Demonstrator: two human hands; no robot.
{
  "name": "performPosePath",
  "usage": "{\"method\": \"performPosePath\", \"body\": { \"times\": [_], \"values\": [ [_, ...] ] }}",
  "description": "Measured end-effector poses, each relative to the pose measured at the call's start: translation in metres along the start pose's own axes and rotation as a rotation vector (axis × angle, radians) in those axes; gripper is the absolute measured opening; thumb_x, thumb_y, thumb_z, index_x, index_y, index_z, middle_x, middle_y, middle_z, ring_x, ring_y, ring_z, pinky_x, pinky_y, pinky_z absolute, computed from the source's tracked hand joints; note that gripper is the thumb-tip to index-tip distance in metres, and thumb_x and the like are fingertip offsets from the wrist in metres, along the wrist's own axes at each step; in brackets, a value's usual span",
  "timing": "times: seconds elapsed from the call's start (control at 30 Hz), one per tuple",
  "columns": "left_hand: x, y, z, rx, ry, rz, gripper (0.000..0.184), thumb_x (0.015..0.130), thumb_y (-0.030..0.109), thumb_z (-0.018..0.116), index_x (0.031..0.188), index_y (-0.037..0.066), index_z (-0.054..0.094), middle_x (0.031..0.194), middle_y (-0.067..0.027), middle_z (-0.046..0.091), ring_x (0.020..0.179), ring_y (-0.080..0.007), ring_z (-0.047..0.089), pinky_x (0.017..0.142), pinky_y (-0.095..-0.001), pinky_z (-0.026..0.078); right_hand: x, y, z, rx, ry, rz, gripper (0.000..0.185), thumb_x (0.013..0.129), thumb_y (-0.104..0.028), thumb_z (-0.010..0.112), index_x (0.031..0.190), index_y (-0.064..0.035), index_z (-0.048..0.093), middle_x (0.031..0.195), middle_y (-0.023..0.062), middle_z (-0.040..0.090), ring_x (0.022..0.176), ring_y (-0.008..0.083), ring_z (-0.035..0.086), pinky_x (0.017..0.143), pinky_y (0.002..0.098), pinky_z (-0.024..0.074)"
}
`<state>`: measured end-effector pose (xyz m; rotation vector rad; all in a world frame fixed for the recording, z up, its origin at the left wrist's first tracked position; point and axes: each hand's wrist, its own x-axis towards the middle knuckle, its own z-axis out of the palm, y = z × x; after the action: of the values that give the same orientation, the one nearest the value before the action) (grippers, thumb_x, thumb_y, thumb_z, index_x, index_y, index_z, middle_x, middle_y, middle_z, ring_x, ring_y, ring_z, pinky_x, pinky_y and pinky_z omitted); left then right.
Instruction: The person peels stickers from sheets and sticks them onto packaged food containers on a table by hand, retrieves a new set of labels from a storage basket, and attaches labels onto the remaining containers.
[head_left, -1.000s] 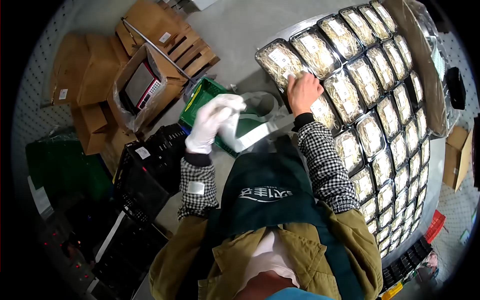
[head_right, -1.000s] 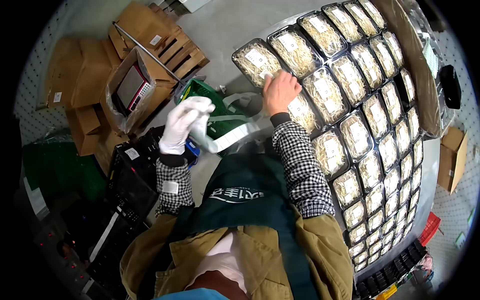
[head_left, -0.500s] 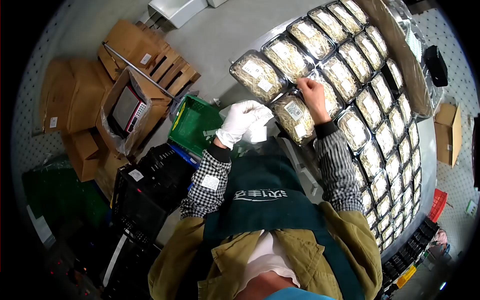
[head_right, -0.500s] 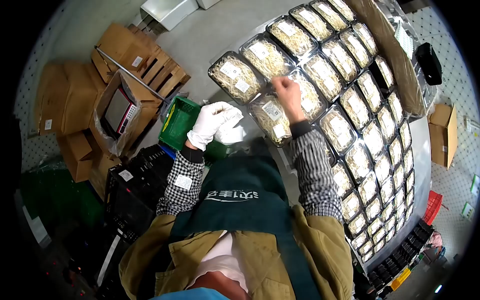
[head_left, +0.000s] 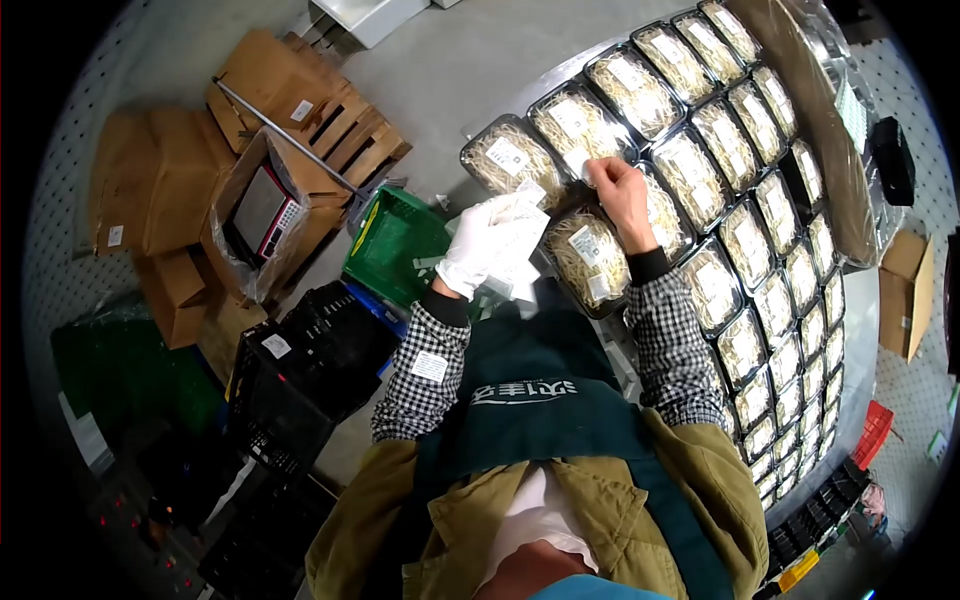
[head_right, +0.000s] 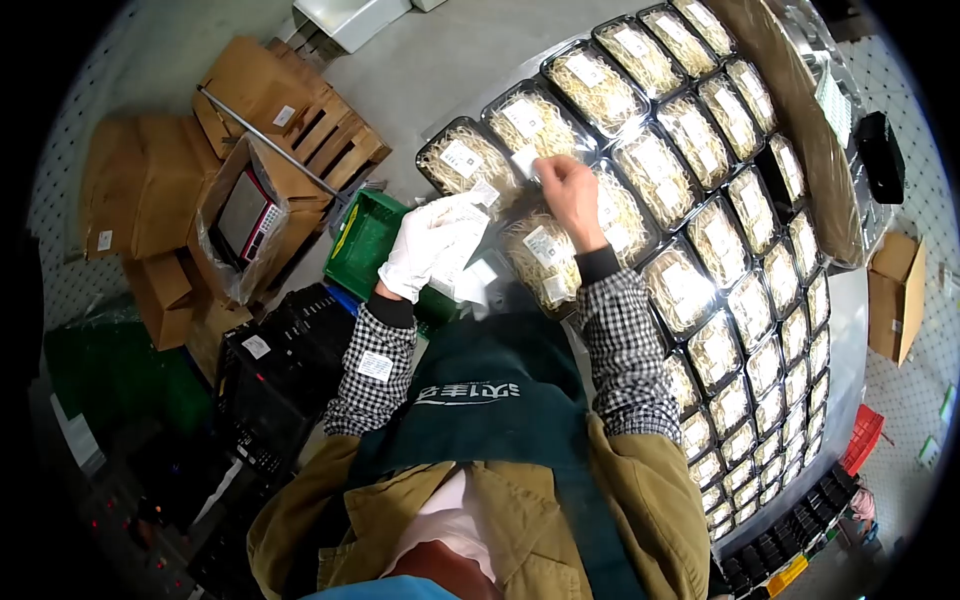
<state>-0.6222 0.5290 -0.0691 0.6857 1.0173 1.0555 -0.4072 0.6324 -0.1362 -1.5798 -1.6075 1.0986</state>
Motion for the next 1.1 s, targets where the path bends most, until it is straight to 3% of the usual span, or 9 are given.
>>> {"method": "performPosePath", "body": {
  "times": [0.17,0.3,0.47,0.53,0.63,0.77,0.9,0.97,1.1],
  "values": [
    [0.007,0.000,0.003,-0.039,0.090,-0.028,0.033,0.085,-0.003,0.061,0.118,-0.006,0.057,0.106,-0.0092,0.066,0.092,-0.0134,0.064,0.081,-0.0245,0.052,0.031,0.015,0.025,-0.775,0.411,-0.187,0.032,0.083,-0.038,0.064,0.071,-0.0083,0.065,0.074,0.0085,0.063,0.079,0.0261,0.059,0.069,0.0428,0.0370],
    [0.015,-0.011,0.005,0.011,0.122,0.010,0.031,0.087,-0.001,0.058,0.118,-0.004,0.057,0.103,-0.0067,0.066,0.089,-0.0105,0.062,0.080,-0.0234,0.050,0.022,0.009,0.026,-0.824,0.393,-0.261,0.025,0.084,-0.032,0.064,0.085,-0.0077,0.059,0.082,0.0092,0.056,0.084,0.0290,0.052,0.073,0.0423,0.0355],
    [0.031,-0.010,0.025,0.205,0.132,0.087,0.020,0.091,0.005,0.058,0.108,-0.002,0.062,0.094,-0.0042,0.067,0.083,-0.0086,0.061,0.074,-0.0227,0.050,-0.002,0.029,0.004,-0.472,0.399,-0.319,0.016,0.091,-0.019,0.057,0.092,-0.0039,0.057,0.082,0.0075,0.058,0.080,0.0229,0.053,0.072,0.0346,0.0398],
    [0.046,-0.038,0.019,0.457,0.184,0.162,0.010,0.091,0.007,0.059,0.088,-0.001,0.064,0.082,-0.0020,0.066,0.075,-0.0076,0.059,0.069,-0.0232,0.049,-0.040,-0.030,-0.015,0.318,-0.117,0.151,0.021,0.093,-0.023,0.059,0.092,-0.0021,0.059,0.082,-0.0004,0.057,0.077,0.0112,0.051,0.073,0.0279,0.0409],
    [0.056,-0.040,0.027,0.713,0.150,0.247,0.023,0.089,0.008,0.061,0.068,-0.001,0.056,0.071,0.0001,0.061,0.068,-0.0084,0.058,0.063,-0.0232,0.049,-0.061,-0.048,-0.025,0.528,-0.357,0.343,0.025,0.092,-0.028,0.063,0.091,-0.0025,0.064,0.085,-0.0014,0.062,0.080,0.0062,0.053,0.074,0.0225,0.0412],
    [0.049,-0.001,0.050,0.028,-0.014,-0.166,0.011,0.088,0.003,0.062,0.079,-0.004,0.064,0.079,-0.0069,0.065,0.072,-0.0097,0.062,0.061,-0.0211,0.051,0.006,0.009,-0.050,0.220,0.023,0.164,0.035,0.090,-0.034,0.060,0.089,0.0000,0.068,0.075,0.0066,0.067,0.068,0.0121,0.059,0.066,0.0268,0.0453],
    [0.052,0.025,0.052,0.057,-0.062,-0.216,0.027,0.088,0.004,0.060,0.113,-0.005,0.062,0.099,-0.0080,0.067,0.085,-0.0101,0.063,0.073,-0.0220,0.052,0.111,0.051,-0.056,-0.331,0.387,0.100,0.040,0.087,-0.043,0.058,0.082,-0.0058,0.071,0.066,0.0140,0.065,0.061,0.0214,0.063,0.061,0.0344,0.0458],
    [0.060,0.024,0.057,0.061,-0.050,-0.080,0.027,0.089,0.006,0.060,0.114,-0.004,0.062,0.099,-0.0079,0.067,0.086,-0.0099,0.063,0.073,-0.0214,0.051,0.132,0.049,-0.045,-0.652,0.433,0.071,0.040,0.085,-0.044,0.057,0.078,-0.0078,0.071,0.071,0.0152,0.067,0.068,0.0324,0.064,0.067,0.0422,0.0414],
    [0.076,0.019,0.061,0.150,-0.014,-0.026,0.024,0.092,0.008,0.058,0.112,-0.004,0.062,0.098,-0.0078,0.068,0.084,-0.0098,0.063,0.073,-0.0216,0.051,0.128,0.052,-0.050,-0.970,0.486,-0.272,0.031,0.084,-0.036,0.061,0.073,-0.0076,0.059,0.071,0.0130,0.063,0.065,0.0300,0.059,0.074,0.0445,0.0360]
  ]
}}
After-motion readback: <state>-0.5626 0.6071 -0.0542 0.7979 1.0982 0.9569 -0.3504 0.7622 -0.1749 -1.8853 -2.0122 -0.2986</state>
